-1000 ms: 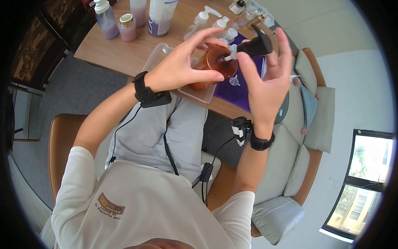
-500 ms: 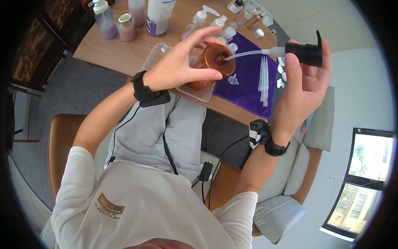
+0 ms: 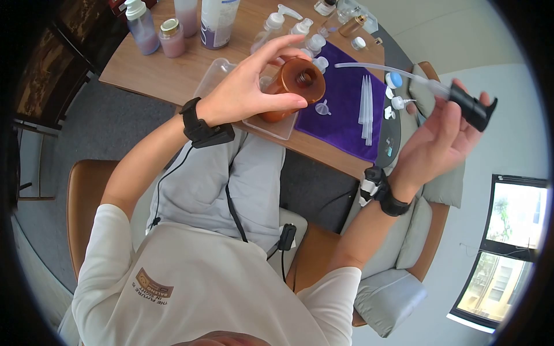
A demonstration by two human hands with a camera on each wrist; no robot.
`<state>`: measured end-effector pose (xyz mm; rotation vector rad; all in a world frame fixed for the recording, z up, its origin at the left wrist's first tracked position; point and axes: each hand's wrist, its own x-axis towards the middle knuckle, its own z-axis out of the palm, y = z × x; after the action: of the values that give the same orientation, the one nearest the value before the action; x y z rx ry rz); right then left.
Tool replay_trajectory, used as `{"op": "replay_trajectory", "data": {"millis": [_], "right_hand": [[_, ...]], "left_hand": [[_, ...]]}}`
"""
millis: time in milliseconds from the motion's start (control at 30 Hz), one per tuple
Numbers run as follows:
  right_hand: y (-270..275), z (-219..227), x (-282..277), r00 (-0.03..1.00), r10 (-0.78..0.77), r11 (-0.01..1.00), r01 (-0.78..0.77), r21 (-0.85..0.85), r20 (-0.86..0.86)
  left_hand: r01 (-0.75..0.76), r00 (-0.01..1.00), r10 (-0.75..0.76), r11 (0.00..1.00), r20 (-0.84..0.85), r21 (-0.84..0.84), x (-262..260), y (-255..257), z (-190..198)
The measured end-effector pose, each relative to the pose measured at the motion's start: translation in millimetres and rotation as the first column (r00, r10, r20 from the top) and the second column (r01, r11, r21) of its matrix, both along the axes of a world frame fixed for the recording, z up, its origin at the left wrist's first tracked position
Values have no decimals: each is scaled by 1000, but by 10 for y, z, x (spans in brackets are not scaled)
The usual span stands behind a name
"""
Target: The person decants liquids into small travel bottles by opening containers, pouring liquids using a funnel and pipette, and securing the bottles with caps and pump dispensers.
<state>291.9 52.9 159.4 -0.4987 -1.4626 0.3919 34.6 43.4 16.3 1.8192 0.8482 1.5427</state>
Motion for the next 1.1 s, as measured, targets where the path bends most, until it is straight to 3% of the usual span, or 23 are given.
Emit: {"op": "replay_trajectory", "data": {"millis": [133, 233, 333, 467, 567, 600, 767, 1000, 1100], "right_hand": [[120, -76, 314, 992, -124, 991, 125, -54, 26], [286, -345, 435, 902, -325, 934, 354, -54, 285], [455, -670, 608, 861, -287, 944, 330, -31, 420], [524, -879, 697, 669, -396, 911, 374, 175, 629], [558, -1000, 706, 611, -339, 933, 315, 173, 715], [562, -1023, 718, 535, -385, 918, 308, 251, 752], [564, -1137, 807, 331, -304, 952, 139, 272, 893], [462, -1118, 864, 38, -281, 959, -41, 282, 959], [496, -1165, 885, -7, -291, 953, -91, 289, 957]], "left_hand": [[9, 1000, -9, 1000, 13, -4, 6, -24, 6], [11, 1000, -11, 1000, 27, 2, -14, -30, 18], [5, 998, -4, 1000, 67, -10, -92, -67, 17], [2, 997, 1, 999, 75, -33, -289, -179, 26], [-4, 997, 10, 997, 83, -81, -427, -230, -17], [0, 995, 11, 995, 103, -104, -465, -238, -45], [-12, 989, 41, 979, 141, -203, -607, -238, -133], [-49, 990, 76, 975, 122, -216, -680, -200, -267], [-54, 985, 89, 973, 146, -226, -696, -190, -330]]}}
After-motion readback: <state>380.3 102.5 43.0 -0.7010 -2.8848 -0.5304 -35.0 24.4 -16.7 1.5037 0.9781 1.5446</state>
